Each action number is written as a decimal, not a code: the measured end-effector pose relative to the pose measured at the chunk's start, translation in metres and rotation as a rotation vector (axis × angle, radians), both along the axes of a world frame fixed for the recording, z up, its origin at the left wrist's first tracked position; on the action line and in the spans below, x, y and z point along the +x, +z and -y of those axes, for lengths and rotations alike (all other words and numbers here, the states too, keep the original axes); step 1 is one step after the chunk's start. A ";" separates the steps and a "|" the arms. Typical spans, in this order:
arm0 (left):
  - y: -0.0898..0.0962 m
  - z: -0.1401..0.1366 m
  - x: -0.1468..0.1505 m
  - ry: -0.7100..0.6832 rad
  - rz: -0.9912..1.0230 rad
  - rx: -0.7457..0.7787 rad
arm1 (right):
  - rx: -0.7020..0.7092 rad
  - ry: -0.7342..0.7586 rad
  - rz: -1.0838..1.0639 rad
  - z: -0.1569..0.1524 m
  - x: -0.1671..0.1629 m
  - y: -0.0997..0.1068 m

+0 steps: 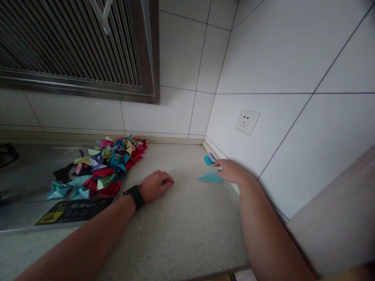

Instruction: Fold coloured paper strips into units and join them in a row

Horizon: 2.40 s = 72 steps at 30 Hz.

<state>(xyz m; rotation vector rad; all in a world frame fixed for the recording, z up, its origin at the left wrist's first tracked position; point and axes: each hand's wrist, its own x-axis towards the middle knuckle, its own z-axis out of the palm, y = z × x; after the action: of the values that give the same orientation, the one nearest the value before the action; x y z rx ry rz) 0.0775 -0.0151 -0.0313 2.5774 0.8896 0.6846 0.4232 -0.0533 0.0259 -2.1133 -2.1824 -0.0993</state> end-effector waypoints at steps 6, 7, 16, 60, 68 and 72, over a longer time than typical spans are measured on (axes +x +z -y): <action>0.000 0.000 0.000 -0.002 0.006 0.014 | -0.110 0.004 0.020 0.003 0.000 0.000; 0.000 0.000 0.000 -0.006 0.006 0.016 | -0.124 0.011 0.029 0.004 -0.001 -0.001; 0.004 0.006 0.002 -0.030 -0.071 0.113 | 0.160 0.259 -0.040 0.002 -0.069 -0.005; 0.009 -0.045 -0.065 0.747 -0.509 0.307 | -0.109 0.709 -0.218 0.008 -0.123 -0.037; 0.008 -0.046 -0.066 0.761 -0.537 0.309 | -0.131 0.695 -0.226 0.010 -0.123 -0.034; 0.013 -0.043 -0.063 0.752 -0.513 0.307 | -0.126 0.701 -0.226 0.010 -0.123 -0.033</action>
<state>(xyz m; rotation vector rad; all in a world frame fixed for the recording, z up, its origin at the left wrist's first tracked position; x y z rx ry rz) 0.0145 0.0277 -0.0180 2.6941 2.1224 0.3334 0.3003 -0.0633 -0.0074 -1.2083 -2.6735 0.3194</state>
